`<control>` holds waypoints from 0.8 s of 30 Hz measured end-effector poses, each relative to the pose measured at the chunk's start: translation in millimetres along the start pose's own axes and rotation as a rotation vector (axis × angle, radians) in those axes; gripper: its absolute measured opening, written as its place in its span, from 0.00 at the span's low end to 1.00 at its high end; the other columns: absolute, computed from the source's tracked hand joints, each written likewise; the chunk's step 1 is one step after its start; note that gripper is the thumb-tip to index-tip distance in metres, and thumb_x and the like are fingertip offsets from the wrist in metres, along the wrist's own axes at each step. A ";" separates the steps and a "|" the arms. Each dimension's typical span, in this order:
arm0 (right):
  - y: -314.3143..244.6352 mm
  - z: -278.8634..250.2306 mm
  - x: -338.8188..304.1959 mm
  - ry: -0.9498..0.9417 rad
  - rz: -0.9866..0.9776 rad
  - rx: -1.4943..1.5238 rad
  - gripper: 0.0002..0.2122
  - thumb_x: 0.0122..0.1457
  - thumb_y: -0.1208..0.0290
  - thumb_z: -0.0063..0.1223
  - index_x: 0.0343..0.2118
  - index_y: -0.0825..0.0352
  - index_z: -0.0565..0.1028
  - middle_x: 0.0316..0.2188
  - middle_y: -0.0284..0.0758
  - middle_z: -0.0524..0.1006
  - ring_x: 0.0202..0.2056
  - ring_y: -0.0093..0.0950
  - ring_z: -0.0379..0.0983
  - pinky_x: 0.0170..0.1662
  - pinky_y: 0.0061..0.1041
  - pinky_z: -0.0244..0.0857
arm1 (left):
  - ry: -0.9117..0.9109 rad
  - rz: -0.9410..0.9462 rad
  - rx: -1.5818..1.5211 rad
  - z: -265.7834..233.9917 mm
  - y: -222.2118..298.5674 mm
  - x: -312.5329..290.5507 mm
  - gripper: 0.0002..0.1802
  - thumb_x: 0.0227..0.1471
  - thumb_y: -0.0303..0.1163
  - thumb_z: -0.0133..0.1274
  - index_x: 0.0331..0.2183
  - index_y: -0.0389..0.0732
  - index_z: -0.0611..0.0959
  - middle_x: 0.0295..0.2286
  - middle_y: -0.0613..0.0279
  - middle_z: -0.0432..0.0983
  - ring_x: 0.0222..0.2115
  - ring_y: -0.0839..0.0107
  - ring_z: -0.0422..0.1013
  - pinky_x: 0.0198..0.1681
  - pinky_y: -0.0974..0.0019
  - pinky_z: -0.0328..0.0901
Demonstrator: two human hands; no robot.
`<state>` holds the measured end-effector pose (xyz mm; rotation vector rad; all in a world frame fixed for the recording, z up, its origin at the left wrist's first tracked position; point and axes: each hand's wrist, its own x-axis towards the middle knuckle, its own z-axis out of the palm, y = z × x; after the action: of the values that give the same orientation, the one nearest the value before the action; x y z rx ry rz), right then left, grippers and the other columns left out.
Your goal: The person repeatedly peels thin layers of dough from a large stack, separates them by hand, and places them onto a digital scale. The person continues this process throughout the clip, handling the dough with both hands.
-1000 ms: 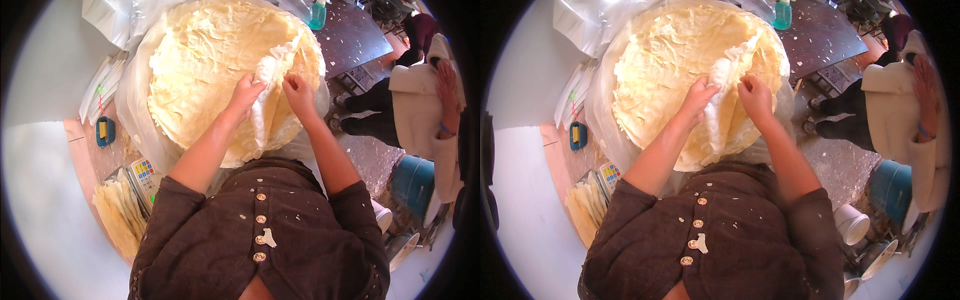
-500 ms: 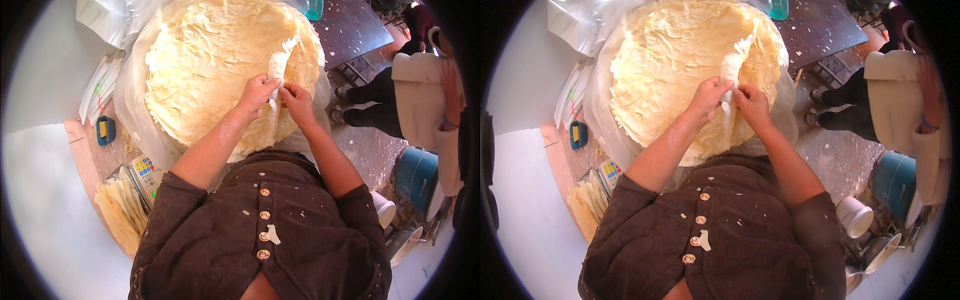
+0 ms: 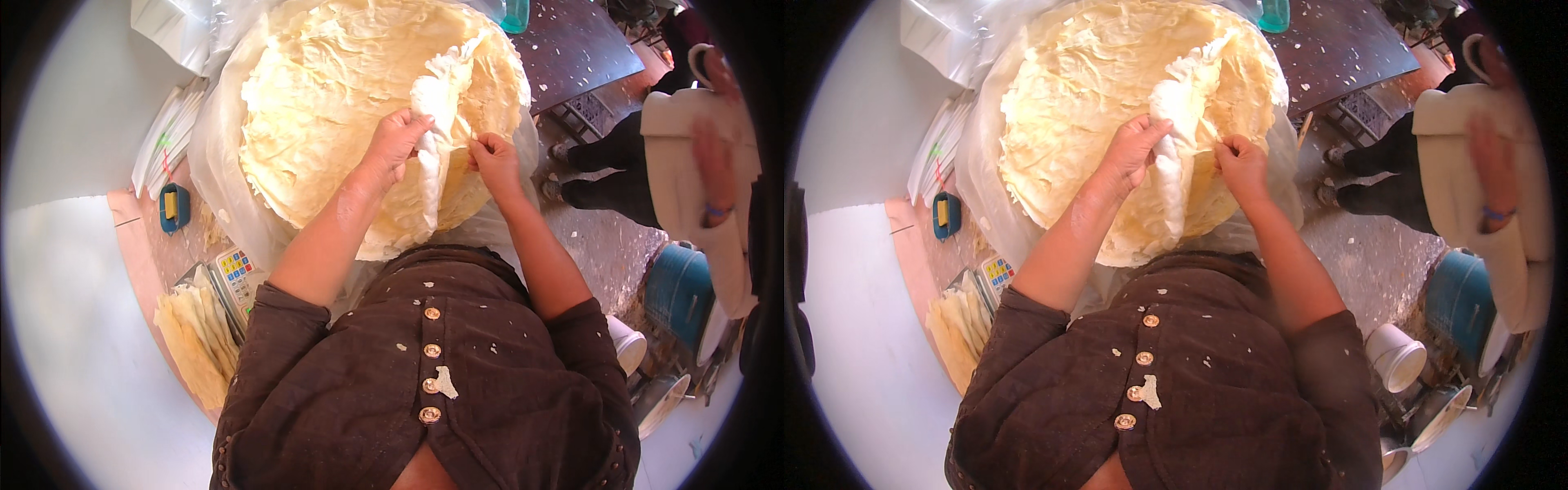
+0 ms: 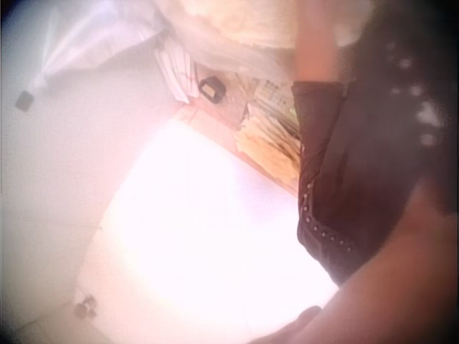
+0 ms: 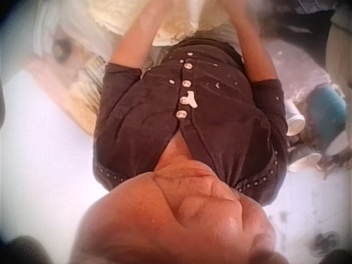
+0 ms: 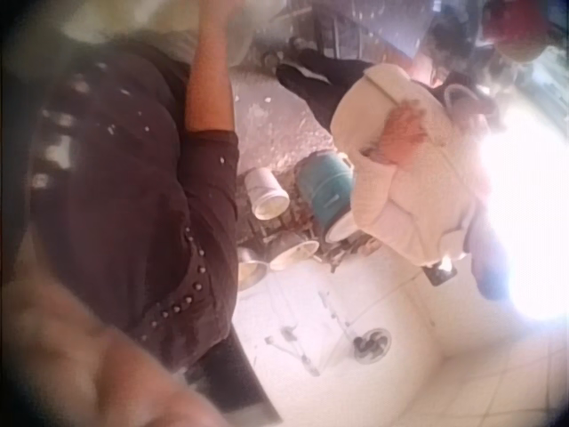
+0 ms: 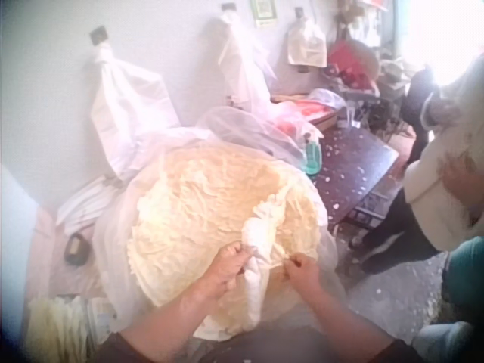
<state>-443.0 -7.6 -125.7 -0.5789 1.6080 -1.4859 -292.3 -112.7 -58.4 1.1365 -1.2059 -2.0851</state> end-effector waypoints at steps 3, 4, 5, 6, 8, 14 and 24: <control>3.7 -8.1 4.3 0.048 -0.003 -0.016 0.05 0.54 0.75 0.53 0.29 0.72 0.75 0.17 0.29 0.72 0.18 0.16 0.66 0.21 0.16 0.61 | -0.009 0.015 -0.027 -7.2 5.0 1.3 0.07 0.53 0.33 0.53 0.33 0.39 0.77 0.26 0.66 0.76 0.23 0.79 0.71 0.27 0.73 0.67; 3.9 -10.7 4.8 0.039 -0.034 -0.005 0.06 0.54 0.75 0.53 0.30 0.72 0.75 0.17 0.29 0.72 0.18 0.16 0.66 0.21 0.16 0.61 | -0.019 0.014 -0.009 -9.2 6.5 1.6 0.08 0.53 0.33 0.53 0.34 0.40 0.77 0.27 0.66 0.76 0.25 0.79 0.71 0.29 0.73 0.68; 3.4 -13.4 4.7 0.069 0.020 -0.024 0.06 0.54 0.74 0.53 0.30 0.72 0.75 0.18 0.30 0.73 0.19 0.16 0.67 0.22 0.17 0.62 | 0.014 0.004 0.011 -10.9 7.6 1.5 0.09 0.53 0.34 0.53 0.36 0.40 0.77 0.28 0.67 0.76 0.26 0.79 0.72 0.30 0.73 0.68; 1.3 -15.9 5.0 0.075 0.042 -0.013 0.06 0.54 0.74 0.53 0.31 0.72 0.74 0.19 0.30 0.73 0.20 0.16 0.68 0.23 0.17 0.62 | -0.006 0.019 0.013 -11.7 7.9 1.7 0.08 0.53 0.34 0.53 0.34 0.40 0.77 0.27 0.66 0.76 0.25 0.79 0.71 0.29 0.74 0.67; -5.9 -18.9 6.9 0.057 -0.003 -0.075 0.08 0.54 0.73 0.53 0.33 0.72 0.74 0.21 0.30 0.73 0.22 0.16 0.69 0.25 0.17 0.63 | 0.017 0.050 0.010 -12.8 7.0 1.9 0.07 0.52 0.33 0.54 0.30 0.40 0.77 0.25 0.66 0.76 0.22 0.80 0.70 0.25 0.75 0.66; -41.9 -11.0 24.3 0.034 -0.308 -0.357 0.13 0.54 0.72 0.54 0.41 0.73 0.72 0.28 0.29 0.75 0.28 0.18 0.71 0.33 0.17 0.65 | 0.052 -0.021 0.223 7.5 -9.3 5.1 0.09 0.51 0.34 0.55 0.30 0.40 0.77 0.22 0.66 0.74 0.21 0.78 0.68 0.24 0.74 0.64; -36.2 -16.8 27.3 -0.034 -0.201 -0.201 0.17 0.54 0.67 0.55 0.45 0.71 0.72 0.33 0.32 0.75 0.28 0.19 0.65 0.35 0.20 0.62 | -0.118 0.214 0.534 18.2 -47.9 -10.7 0.17 0.51 0.32 0.53 0.41 0.31 0.77 0.34 0.58 0.78 0.32 0.72 0.73 0.37 0.69 0.68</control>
<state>-478.8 -26.8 -99.5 -0.8965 1.7253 -1.4574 -301.5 -72.4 -90.4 1.0465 -1.9261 -1.7351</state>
